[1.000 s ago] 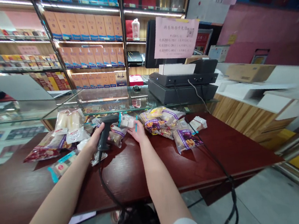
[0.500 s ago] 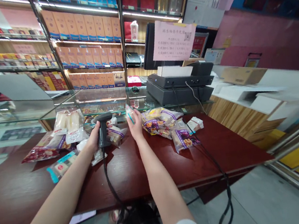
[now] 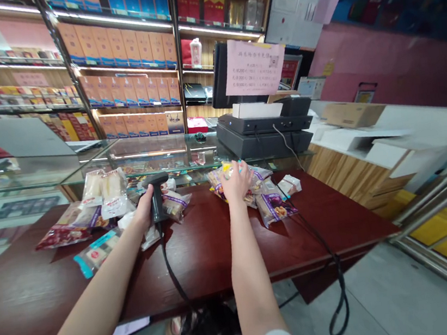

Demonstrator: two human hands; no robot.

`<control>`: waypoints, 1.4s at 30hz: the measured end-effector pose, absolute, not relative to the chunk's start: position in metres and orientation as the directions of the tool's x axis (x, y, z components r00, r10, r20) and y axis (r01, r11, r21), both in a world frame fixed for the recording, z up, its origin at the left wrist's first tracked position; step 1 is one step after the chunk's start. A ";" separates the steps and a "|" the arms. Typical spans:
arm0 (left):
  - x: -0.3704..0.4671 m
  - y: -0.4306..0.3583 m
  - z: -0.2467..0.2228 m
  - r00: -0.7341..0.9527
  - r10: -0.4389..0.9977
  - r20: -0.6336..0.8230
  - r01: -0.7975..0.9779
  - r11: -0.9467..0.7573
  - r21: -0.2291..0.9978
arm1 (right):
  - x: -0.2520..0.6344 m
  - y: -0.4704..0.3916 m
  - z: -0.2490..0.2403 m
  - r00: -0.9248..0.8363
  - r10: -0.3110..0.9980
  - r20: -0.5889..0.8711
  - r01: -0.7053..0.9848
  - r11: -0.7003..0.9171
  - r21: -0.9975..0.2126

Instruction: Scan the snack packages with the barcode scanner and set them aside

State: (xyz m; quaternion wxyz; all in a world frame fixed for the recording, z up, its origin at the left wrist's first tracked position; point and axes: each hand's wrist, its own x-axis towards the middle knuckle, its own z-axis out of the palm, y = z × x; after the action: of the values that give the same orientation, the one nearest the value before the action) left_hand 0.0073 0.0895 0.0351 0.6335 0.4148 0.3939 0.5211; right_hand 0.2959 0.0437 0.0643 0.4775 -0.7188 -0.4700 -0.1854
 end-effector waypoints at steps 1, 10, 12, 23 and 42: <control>0.008 0.090 0.035 0.131 0.989 -0.070 -0.348 0.112 0.931 | 0.292 0.045 0.066 0.469 0.478 0.743 0.863 -0.067 -0.501; 0.010 0.093 0.037 0.011 0.995 -0.094 -0.500 0.087 0.862 | 0.199 0.064 0.031 -0.027 0.807 0.590 0.749 0.408 -0.523; 0.010 0.091 0.042 -0.027 0.995 -0.093 -0.532 0.064 0.844 | 0.184 0.066 0.015 -0.180 0.877 0.445 0.781 0.403 -0.478; 0.009 0.083 0.050 -0.054 0.987 -0.153 -0.522 0.103 0.847 | 0.195 0.070 0.010 -0.068 0.969 0.238 0.878 0.171 -0.447; 0.008 0.078 0.055 0.053 0.993 -0.105 -0.427 0.118 0.896 | 0.211 0.080 0.011 0.401 0.681 0.613 0.621 0.290 -0.728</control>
State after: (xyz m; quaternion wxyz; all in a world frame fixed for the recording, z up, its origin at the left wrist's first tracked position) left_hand 0.0081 0.0781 0.0549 0.6326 0.3550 0.3983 0.5613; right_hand 0.2110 0.0804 0.0107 0.5884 -0.5952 -0.5467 0.0256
